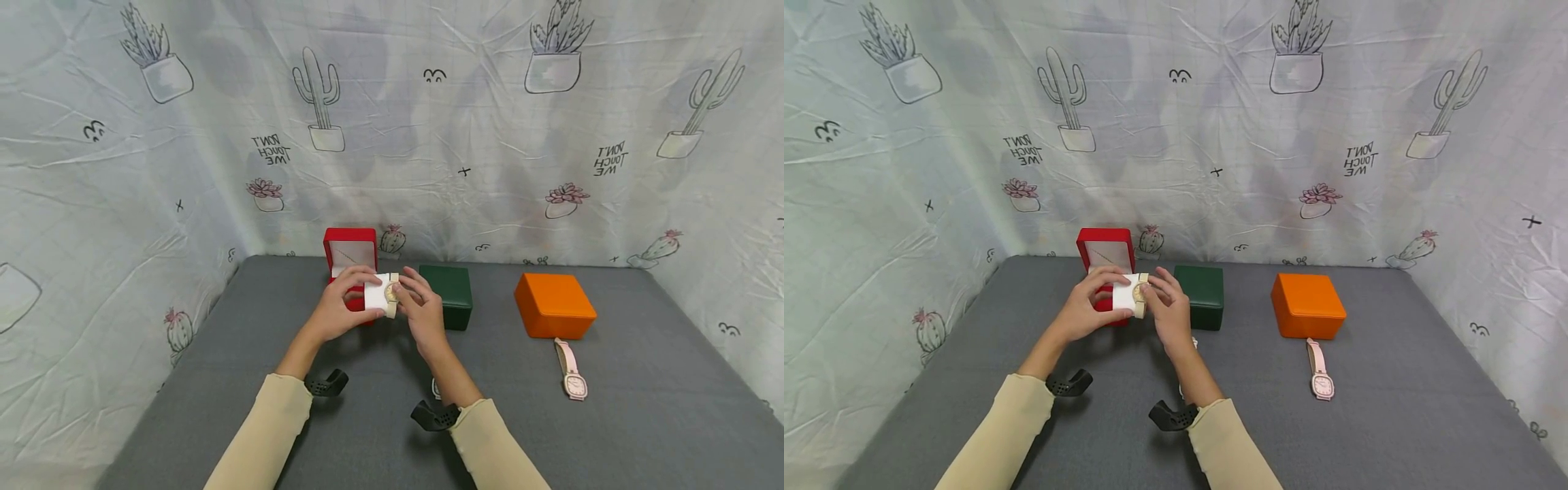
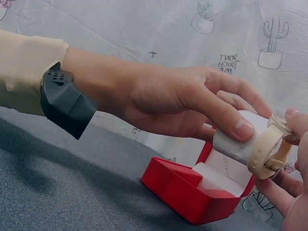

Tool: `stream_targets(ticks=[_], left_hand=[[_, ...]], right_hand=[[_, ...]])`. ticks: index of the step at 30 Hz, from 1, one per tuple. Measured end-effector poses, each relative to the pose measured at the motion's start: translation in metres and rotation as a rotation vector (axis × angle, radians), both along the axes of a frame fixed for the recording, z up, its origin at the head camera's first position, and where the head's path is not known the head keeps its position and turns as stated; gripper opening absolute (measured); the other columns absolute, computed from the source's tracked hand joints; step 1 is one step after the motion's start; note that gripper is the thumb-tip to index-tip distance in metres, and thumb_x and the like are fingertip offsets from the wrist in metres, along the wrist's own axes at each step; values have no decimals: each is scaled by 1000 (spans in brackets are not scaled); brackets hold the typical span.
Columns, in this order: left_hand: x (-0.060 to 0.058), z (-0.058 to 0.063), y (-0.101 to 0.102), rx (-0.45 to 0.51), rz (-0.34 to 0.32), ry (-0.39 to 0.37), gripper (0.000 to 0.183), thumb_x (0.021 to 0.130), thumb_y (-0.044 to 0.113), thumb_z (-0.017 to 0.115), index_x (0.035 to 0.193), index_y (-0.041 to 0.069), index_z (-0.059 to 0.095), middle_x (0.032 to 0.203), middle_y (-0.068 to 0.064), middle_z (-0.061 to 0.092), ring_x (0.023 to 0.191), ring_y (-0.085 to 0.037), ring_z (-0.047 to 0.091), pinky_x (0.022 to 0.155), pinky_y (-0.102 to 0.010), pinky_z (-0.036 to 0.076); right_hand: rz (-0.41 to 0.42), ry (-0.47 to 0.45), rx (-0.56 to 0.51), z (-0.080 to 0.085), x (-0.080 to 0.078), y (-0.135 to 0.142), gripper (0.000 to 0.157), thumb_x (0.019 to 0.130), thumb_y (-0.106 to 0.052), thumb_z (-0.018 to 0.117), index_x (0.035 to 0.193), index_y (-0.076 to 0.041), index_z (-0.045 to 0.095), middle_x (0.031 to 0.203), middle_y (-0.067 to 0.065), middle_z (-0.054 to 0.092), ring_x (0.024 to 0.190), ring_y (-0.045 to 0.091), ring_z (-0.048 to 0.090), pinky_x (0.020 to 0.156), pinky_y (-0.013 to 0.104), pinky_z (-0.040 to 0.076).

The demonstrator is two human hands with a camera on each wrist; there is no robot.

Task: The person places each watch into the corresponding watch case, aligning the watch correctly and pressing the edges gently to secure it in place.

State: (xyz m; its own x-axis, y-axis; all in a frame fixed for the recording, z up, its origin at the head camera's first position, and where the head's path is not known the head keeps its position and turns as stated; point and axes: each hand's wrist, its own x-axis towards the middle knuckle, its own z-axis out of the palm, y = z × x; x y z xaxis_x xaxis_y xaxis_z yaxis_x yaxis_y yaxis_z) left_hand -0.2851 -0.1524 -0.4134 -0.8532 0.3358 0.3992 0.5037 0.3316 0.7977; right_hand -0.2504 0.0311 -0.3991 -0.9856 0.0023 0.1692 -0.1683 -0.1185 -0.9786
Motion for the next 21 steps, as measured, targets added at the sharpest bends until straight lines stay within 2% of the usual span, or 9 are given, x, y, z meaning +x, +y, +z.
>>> stream_targets(ticks=[8,15,21], left_hand=[[3,5,-3,20,-27,19,50,73,15,84,120,17,65,135,-6,53,122,-23,48,96,-47,52],[6,13,-7,-1,-30,-15,50,73,20,85,120,22,66,135,1,53,124,-20,47,97,-45,52],[7,17,-8,9,-52,-25,49,74,16,84,120,19,66,136,-2,53,124,-21,46,97,-45,52]], right_hand=[[30,17,45,3,2,2,38,95,-18,62,130,-1,59,150,5,44,119,26,60,90,34,56],[71,9,38,-18,-16,3,40,95,-23,63,132,-10,57,151,-3,43,123,24,57,83,25,56],[83,35,35,-23,-18,2,40,94,-28,64,131,-16,58,147,-4,48,118,21,59,79,23,55]])
